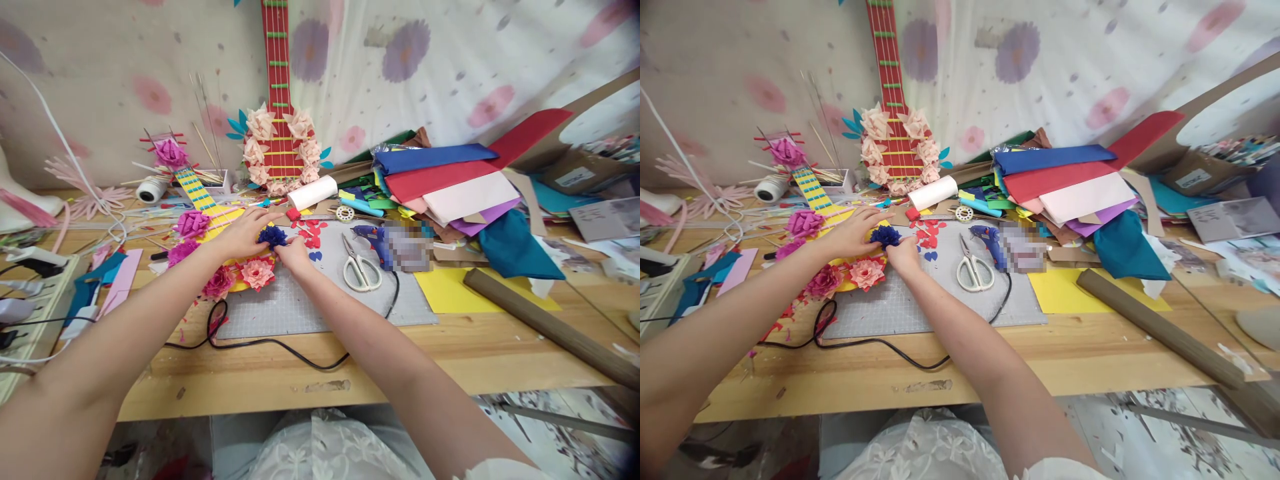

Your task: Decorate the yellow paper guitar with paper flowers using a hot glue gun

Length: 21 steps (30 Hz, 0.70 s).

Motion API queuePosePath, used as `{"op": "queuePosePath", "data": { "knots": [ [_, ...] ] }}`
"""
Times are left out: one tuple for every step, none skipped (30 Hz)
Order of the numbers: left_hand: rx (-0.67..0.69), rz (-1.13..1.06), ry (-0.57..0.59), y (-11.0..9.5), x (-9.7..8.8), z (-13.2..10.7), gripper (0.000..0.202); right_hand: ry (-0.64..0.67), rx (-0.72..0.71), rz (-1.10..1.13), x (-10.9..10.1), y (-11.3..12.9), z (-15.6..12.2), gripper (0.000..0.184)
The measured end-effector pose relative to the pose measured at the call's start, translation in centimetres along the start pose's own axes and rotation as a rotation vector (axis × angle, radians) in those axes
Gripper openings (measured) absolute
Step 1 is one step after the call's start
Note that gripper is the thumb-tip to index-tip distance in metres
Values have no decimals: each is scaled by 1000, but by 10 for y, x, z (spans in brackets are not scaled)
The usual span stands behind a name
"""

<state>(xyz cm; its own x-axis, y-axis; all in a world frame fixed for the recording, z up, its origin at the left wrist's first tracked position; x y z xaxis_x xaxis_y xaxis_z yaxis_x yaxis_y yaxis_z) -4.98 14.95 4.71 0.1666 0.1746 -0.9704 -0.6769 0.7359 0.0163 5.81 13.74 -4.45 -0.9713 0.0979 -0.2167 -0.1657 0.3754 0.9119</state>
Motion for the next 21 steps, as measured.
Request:
{"op": "queuePosePath", "data": {
  "knots": [
    [-8,-3,5,0,0,0,65,3,3,18,0,0,0,45],
    [-16,-5,9,1,1,-1,66,9,6,44,0,-1,-1,44],
    [-25,-5,13,1,1,-1,66,20,9,75,1,-1,-1,44],
    [-32,-4,19,1,1,-2,66,35,11,107,1,-1,-1,43],
    [-37,-4,26,1,1,-2,67,51,13,138,2,-1,-2,42],
    [-38,-5,35,0,1,-2,69,65,13,164,2,-1,-2,40],
    [-36,-6,46,0,2,-2,70,73,15,183,2,-1,-3,37],
    [-35,-9,60,-1,3,-1,72,74,16,193,1,-1,-3,34],
    [-36,-12,75,-2,4,-1,75,71,15,197,0,-1,-3,30],
    [-38,-16,89,-2,5,0,77,64,13,199,-2,-1,-3,27],
    [-39,-20,102,-2,6,1,79,58,13,202,-3,-1,-2,23],
    [-38,-23,113,-2,6,1,81,55,13,207,-4,-1,-2,20],
    [-35,-26,120,-3,7,3,83,56,14,216,-4,-1,-2,18],
    [-29,-29,124,-4,7,4,84,61,16,229,-4,-1,-2,16],
    [-23,-32,127,-4,7,5,86,68,20,245,-4,-1,-2,14],
    [-18,-34,125,-5,7,6,87,77,22,266,-3,-1,-2,13],
    [-15,-36,122,-6,7,7,87,87,24,290,-2,-1,-2,12],
    [-11,-38,118,-6,7,8,88,96,25,318,-1,-1,-2,11],
    [-7,-40,113,-7,7,9,89,104,27,347,0,-1,-2,12],
    [-5,-42,107,-7,7,10,89,110,29,376,1,-2,-3,12],
    [-4,-45,101,-7,8,11,90,114,32,401,1,-2,-3,13]
  ]
}}
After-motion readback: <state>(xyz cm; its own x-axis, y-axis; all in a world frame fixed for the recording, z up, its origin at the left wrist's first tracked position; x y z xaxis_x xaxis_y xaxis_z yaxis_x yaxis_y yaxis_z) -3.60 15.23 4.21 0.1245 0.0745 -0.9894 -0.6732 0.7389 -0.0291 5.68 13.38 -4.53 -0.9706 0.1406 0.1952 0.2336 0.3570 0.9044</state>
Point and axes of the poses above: each hand's wrist, its own z-axis towards the middle knuckle, its own x-axis out of the palm, y = z × x, the point moved 7 cm from there along z, towards the middle knuckle, and after that the axes turned 6 degrees about z, right-handed, at the moved point
